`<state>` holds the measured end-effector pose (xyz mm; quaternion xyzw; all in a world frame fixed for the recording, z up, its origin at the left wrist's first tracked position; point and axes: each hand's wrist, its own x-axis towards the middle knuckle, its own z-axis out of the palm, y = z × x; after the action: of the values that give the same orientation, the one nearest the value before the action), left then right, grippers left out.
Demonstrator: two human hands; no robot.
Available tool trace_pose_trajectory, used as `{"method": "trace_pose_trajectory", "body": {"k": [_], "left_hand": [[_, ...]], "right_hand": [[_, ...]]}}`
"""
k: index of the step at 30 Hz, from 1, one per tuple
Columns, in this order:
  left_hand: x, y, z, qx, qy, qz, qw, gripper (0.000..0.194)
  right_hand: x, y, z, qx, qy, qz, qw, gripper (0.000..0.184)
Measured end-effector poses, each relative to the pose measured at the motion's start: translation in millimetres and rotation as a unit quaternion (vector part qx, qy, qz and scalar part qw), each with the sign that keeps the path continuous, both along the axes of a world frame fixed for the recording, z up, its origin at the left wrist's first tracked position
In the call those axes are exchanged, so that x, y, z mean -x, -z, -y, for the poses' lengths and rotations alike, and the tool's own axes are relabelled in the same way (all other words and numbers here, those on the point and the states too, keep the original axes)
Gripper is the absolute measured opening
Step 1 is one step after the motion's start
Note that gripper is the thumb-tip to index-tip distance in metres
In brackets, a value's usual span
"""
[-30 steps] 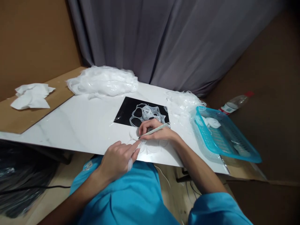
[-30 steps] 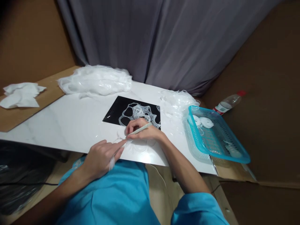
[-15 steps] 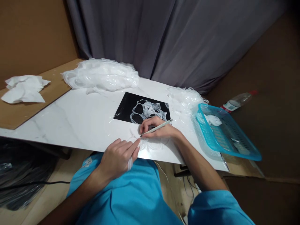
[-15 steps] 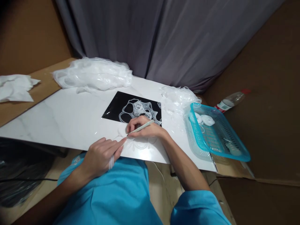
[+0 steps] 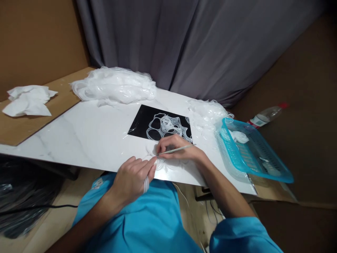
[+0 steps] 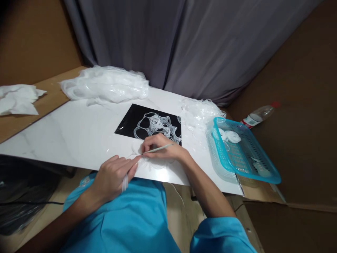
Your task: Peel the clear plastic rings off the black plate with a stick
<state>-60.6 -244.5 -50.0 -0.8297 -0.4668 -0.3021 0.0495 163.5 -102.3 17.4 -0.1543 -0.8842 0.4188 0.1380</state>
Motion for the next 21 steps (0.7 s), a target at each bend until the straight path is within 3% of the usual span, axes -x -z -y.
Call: {"method": "trace_pose_trajectory", "body": {"k": [4, 8, 13, 17, 19, 21], "left_hand": [[1.1, -1.4, -2.2, 0.051, -0.013, 0.034, 0.998, 0.034], [3.8, -3.5, -4.6, 0.096, -0.018, 0.039, 0.994, 0.041], [6.3, -3.0, -5.8, 0.108, -0.006, 0.042, 0.993, 0.041], [5.8, -4.4, -4.5, 0.112, 0.003, 0.052, 0.992, 0.038], [5.3, -6.0, -3.7, 0.116, 0.006, 0.063, 0.991, 0.038], [4.9, -7.7, -2.9, 0.126, 0.015, 0.082, 0.988, 0.037]], "right_hand": [[-1.9, -1.4, 15.2, -0.129, 0.007, 0.034, 0.991, 0.011], [-3.8, 15.0, 29.5, -0.257, 0.027, 0.025, 0.966, 0.021], [-5.1, 28.8, 28.7, -0.334, 0.081, 0.002, 0.939, 0.021], [-18.1, 6.5, -2.8, -0.357, 0.246, -0.057, 0.899, 0.019], [-33.9, -15.6, -24.7, -0.361, 0.364, -0.088, 0.854, 0.021], [-52.2, -38.8, -42.2, -0.363, 0.48, -0.131, 0.788, 0.022]]}}
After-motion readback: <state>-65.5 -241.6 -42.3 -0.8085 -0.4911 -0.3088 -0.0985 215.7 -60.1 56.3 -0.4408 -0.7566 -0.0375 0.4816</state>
